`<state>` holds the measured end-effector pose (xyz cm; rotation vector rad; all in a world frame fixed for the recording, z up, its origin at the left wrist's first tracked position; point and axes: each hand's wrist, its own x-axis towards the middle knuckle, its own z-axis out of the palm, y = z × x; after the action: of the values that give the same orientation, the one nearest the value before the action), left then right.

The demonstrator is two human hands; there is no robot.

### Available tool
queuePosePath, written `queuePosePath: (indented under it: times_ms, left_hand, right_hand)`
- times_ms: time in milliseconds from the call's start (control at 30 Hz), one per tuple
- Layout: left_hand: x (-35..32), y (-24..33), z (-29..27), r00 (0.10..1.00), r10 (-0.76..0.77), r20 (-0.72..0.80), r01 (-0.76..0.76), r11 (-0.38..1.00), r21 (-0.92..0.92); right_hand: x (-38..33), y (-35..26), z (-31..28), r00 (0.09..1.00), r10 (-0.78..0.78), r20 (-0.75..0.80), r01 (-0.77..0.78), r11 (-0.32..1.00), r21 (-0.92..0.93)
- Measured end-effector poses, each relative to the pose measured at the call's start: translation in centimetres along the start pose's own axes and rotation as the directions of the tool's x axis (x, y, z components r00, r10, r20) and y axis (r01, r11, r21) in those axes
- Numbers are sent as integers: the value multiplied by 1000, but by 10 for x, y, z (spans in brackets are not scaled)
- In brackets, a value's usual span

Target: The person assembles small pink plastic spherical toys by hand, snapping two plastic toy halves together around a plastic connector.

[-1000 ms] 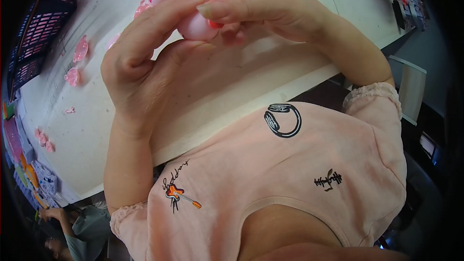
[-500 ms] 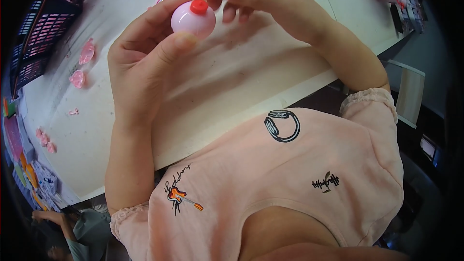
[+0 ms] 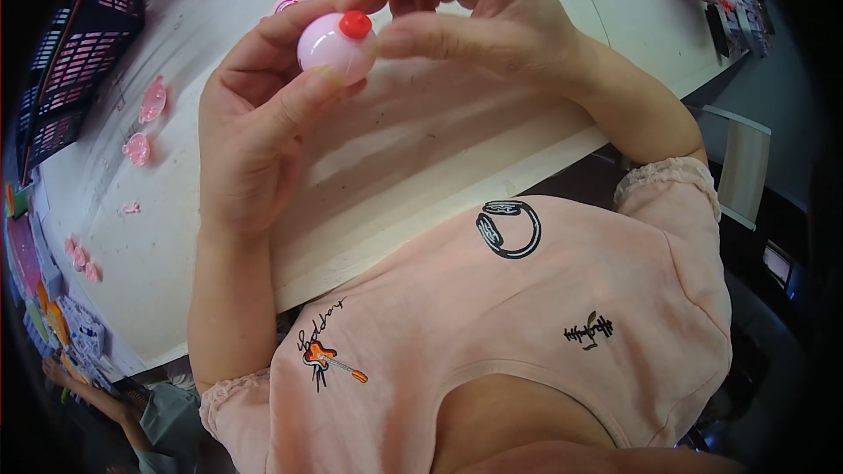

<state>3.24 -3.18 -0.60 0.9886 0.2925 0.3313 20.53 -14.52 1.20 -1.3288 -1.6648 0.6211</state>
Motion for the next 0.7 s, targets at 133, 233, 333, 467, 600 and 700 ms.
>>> queuePosePath:
  times_ms: [133,233,333,467,600,700]
  left_hand:
    - [-1,-6,-5,969,246,-36,-231,946,226]
    - [-3,-7,-1,942,334,-33,-298,877,377]
    - [-2,-10,-7,879,473,68,-447,762,469]
    - [0,-10,-9,831,527,176,-510,598,618]
    - [1,-12,-6,829,526,193,-523,603,603]
    - [-2,-13,-3,859,486,162,-488,679,548]
  right_hand:
    - [2,-3,11,896,444,0,-377,759,530]
    - [-1,-8,19,857,506,99,-452,644,617]
    - [-2,-8,21,843,517,145,-462,562,686]
    - [1,-9,27,856,506,108,-428,576,696]
    - [-1,-6,29,869,489,75,-402,608,684]
    - [0,-10,30,853,518,60,-406,587,701]
